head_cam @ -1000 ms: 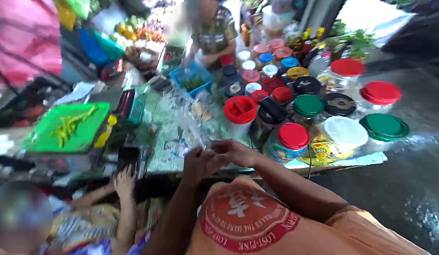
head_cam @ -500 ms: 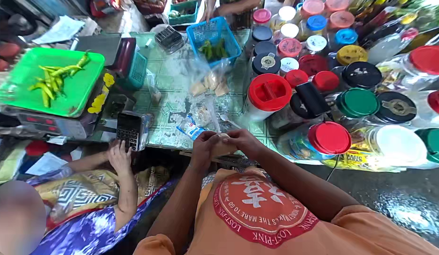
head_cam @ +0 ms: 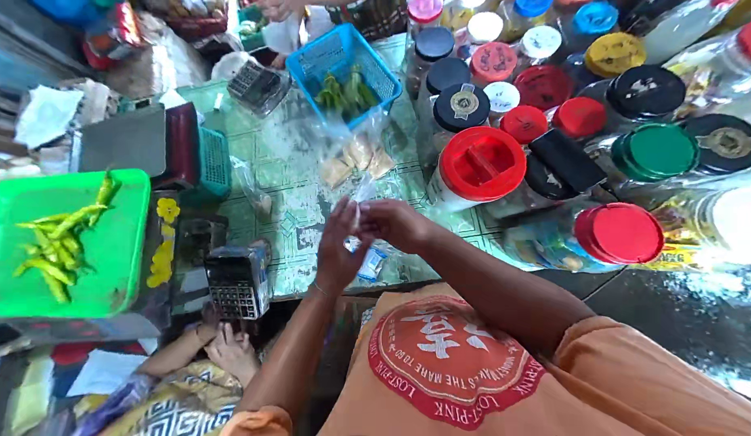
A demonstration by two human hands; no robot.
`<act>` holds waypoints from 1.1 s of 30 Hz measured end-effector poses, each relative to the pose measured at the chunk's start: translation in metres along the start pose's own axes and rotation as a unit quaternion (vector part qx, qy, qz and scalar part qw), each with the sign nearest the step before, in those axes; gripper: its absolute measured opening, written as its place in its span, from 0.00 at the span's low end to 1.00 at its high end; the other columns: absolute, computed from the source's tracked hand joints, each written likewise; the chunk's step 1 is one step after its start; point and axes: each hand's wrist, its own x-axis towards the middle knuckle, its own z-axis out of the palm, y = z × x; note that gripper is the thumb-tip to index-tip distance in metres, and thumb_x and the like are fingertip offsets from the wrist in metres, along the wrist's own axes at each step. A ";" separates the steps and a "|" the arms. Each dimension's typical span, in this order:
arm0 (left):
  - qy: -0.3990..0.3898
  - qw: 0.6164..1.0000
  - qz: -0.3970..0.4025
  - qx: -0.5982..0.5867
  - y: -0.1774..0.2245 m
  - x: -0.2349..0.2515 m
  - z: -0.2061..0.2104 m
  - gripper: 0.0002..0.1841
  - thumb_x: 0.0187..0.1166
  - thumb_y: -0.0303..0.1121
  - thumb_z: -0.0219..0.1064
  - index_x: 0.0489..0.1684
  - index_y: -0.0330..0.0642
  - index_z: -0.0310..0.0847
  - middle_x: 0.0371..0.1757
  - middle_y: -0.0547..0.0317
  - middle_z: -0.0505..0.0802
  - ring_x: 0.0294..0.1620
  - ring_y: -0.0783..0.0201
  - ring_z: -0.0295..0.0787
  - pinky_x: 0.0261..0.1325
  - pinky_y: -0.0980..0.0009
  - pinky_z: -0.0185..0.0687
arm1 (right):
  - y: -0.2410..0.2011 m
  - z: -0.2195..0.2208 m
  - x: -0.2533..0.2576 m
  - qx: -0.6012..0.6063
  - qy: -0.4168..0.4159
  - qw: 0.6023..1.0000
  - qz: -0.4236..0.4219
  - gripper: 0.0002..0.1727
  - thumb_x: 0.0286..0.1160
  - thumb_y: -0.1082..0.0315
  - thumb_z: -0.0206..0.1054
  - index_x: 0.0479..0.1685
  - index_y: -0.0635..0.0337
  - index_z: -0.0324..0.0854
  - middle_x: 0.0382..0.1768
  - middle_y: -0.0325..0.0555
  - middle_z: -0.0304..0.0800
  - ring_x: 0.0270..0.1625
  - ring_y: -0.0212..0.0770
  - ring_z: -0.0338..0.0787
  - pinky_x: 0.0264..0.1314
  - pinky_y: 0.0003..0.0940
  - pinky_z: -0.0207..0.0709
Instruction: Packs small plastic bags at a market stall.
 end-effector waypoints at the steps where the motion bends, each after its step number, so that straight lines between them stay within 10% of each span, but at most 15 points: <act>1: 0.017 0.997 -0.031 -0.061 0.001 0.018 -0.011 0.31 0.77 0.36 0.74 0.81 0.36 0.73 0.80 0.47 0.81 0.79 0.58 0.79 0.79 0.56 0.78 | -0.015 0.004 0.004 0.005 -0.009 0.999 -0.040 0.21 0.92 0.60 0.48 0.67 0.65 0.78 0.51 0.46 0.92 0.51 0.37 0.92 0.60 0.39 0.86; 5: 0.087 0.875 -0.233 -0.415 0.017 0.104 -0.068 0.17 0.90 0.33 0.55 0.72 0.37 0.72 0.61 0.49 0.90 0.59 0.55 0.91 0.64 0.52 0.88 | -0.044 -0.019 -0.005 -0.009 0.046 0.992 -0.114 0.23 0.89 0.59 0.49 0.73 0.59 0.76 0.62 0.48 0.90 0.58 0.42 0.91 0.60 0.43 0.86; 7: 0.129 0.883 -0.126 -0.433 0.029 0.135 -0.111 0.17 0.92 0.32 0.50 0.72 0.35 0.69 0.64 0.45 0.89 0.65 0.51 0.88 0.70 0.50 0.84 | -0.031 -0.047 -0.020 -0.027 0.077 0.991 -0.105 0.23 0.89 0.56 0.49 0.73 0.57 0.77 0.58 0.47 0.91 0.54 0.41 0.92 0.57 0.42 0.88; 10: 0.296 0.933 0.128 -0.162 0.059 0.154 -0.162 0.15 0.90 0.24 0.54 0.68 0.22 0.70 0.66 0.41 0.88 0.70 0.51 0.86 0.76 0.52 0.81 | 0.013 -0.080 -0.056 -0.034 0.158 0.986 -0.033 0.23 0.90 0.56 0.50 0.73 0.58 0.78 0.58 0.49 0.92 0.55 0.44 0.93 0.59 0.44 0.87; 12: 0.449 0.886 0.114 -0.029 0.075 0.158 -0.141 0.13 0.85 0.18 0.59 0.61 0.23 0.83 0.64 0.45 0.91 0.68 0.56 0.85 0.75 0.59 0.74 | 0.048 -0.093 -0.077 -0.005 0.217 0.976 0.022 0.23 0.91 0.58 0.48 0.73 0.62 0.76 0.58 0.51 0.92 0.57 0.46 0.93 0.61 0.46 0.87; 14: 0.292 0.922 0.195 0.164 -0.003 0.141 -0.117 0.24 0.92 0.30 0.52 0.85 0.35 0.67 0.89 0.42 0.70 0.91 0.47 0.59 0.93 0.47 0.54 | 0.075 -0.097 -0.093 0.023 0.264 0.961 0.076 0.24 0.92 0.58 0.48 0.73 0.64 0.75 0.58 0.52 0.92 0.57 0.47 0.93 0.61 0.47 0.87; 18: -0.021 0.967 -0.024 0.254 -0.166 0.097 0.042 0.30 0.87 0.37 0.59 0.89 0.36 0.64 0.91 0.36 0.64 0.94 0.33 0.48 0.87 0.23 0.38 | 0.091 -0.090 -0.102 0.020 0.272 0.954 0.124 0.23 0.92 0.57 0.49 0.72 0.63 0.76 0.58 0.51 0.92 0.56 0.47 0.94 0.59 0.45 0.87; 20: -0.118 0.958 -0.095 0.244 -0.183 0.081 0.075 0.30 0.85 0.38 0.61 0.89 0.45 0.66 0.92 0.43 0.65 0.95 0.39 0.49 0.90 0.27 0.38 | 0.085 -0.094 -0.103 0.002 0.263 0.959 0.102 0.25 0.88 0.55 0.52 0.73 0.62 0.76 0.60 0.52 0.92 0.58 0.49 0.93 0.61 0.48 0.87; 25: 0.064 0.945 -0.272 0.170 -0.233 0.079 -0.005 0.37 0.80 0.41 0.68 0.87 0.31 0.63 0.88 0.32 0.67 0.90 0.37 0.58 0.91 0.39 0.51 | 0.110 -0.099 -0.122 0.016 0.314 0.941 0.123 0.24 0.88 0.56 0.53 0.71 0.63 0.77 0.56 0.53 0.93 0.52 0.47 0.95 0.55 0.43 0.89; 30: 0.216 0.781 -0.550 0.203 -0.331 0.118 -0.093 0.50 0.78 0.49 0.69 0.94 0.31 0.42 0.89 0.32 0.64 0.89 0.40 0.62 0.86 0.45 0.63 | 0.119 -0.101 -0.132 -0.022 0.314 0.933 0.174 0.21 0.88 0.58 0.56 0.70 0.61 0.78 0.55 0.51 0.94 0.53 0.47 0.95 0.54 0.42 0.89; 33: 0.231 0.765 -0.599 0.049 -0.343 0.110 -0.107 0.38 0.75 0.38 0.74 0.82 0.27 0.64 0.74 0.28 0.80 0.72 0.39 0.80 0.72 0.44 0.79 | 0.105 -0.097 -0.116 -0.073 0.287 0.941 0.166 0.21 0.88 0.58 0.56 0.70 0.62 0.78 0.55 0.50 0.94 0.50 0.44 0.95 0.53 0.40 0.89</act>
